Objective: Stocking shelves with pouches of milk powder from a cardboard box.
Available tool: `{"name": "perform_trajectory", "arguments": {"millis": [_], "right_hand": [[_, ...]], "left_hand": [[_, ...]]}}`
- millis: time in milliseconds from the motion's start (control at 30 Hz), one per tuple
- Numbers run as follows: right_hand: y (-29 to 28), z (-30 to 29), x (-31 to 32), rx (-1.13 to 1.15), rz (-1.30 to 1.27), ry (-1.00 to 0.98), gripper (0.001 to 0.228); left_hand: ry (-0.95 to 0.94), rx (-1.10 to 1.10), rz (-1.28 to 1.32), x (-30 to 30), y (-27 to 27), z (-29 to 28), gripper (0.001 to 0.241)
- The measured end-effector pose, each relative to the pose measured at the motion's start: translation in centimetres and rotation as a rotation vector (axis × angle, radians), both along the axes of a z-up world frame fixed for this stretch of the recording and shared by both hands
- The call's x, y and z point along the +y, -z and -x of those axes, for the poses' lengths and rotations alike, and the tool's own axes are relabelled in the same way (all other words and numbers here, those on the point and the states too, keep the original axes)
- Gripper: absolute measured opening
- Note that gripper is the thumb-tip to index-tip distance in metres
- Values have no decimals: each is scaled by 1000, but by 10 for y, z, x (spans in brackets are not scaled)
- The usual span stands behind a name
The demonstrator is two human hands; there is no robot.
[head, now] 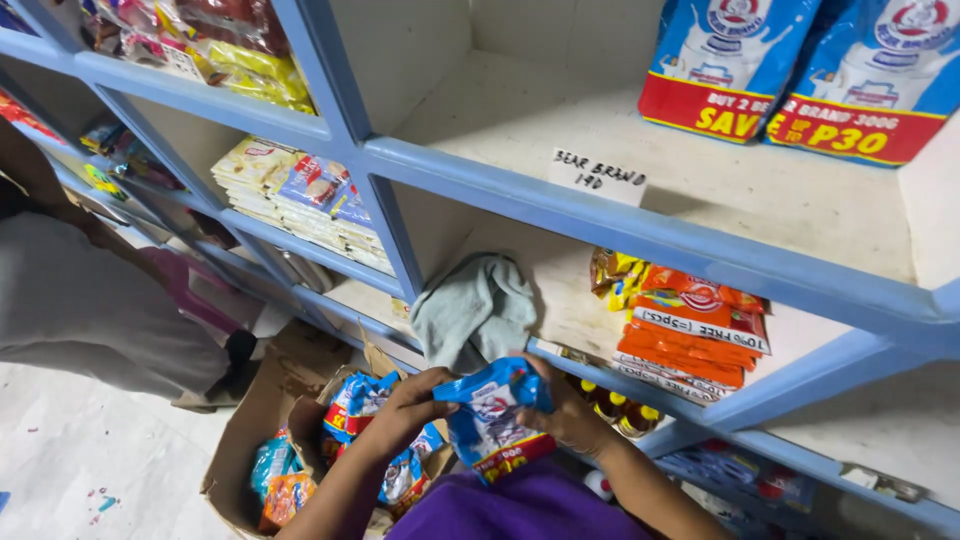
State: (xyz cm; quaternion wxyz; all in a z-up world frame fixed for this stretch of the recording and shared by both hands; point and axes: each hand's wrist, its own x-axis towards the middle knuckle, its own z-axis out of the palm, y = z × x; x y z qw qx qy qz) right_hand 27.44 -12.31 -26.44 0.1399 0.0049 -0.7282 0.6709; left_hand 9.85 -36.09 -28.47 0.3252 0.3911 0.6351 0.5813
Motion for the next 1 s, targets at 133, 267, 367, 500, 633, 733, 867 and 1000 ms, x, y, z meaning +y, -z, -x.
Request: {"name": "perform_trajectory", "arguments": {"millis": [133,267,367,500,633,733,867,1000], "right_hand": [[40,-28,3,-103,549,16,58],[43,-58,11,-39,450,193,57],[52,-85,11,-82,540,137,52],[68,-108,20,-138,460,208,56],[49,-113,37,-5,252,441,56],[57,-113,43,161,297,614,38],[66,-107,45,207,123,678,27],[54,-94,43,206,148,734,19]], "left_hand": [[64,-358,-18,34,-4,-26,16],[67,-307,65,66,-12,-52,23],[118,-133,-27,84,9,-73,25],[103,-437,-7,109,47,-90,25],[127,-549,-65,129,60,-102,22],[204,-324,-68,142,61,-101,25],[265,-278,-97,151,26,-96,29],[249,-309,-96,149,8,-91,38]]}}
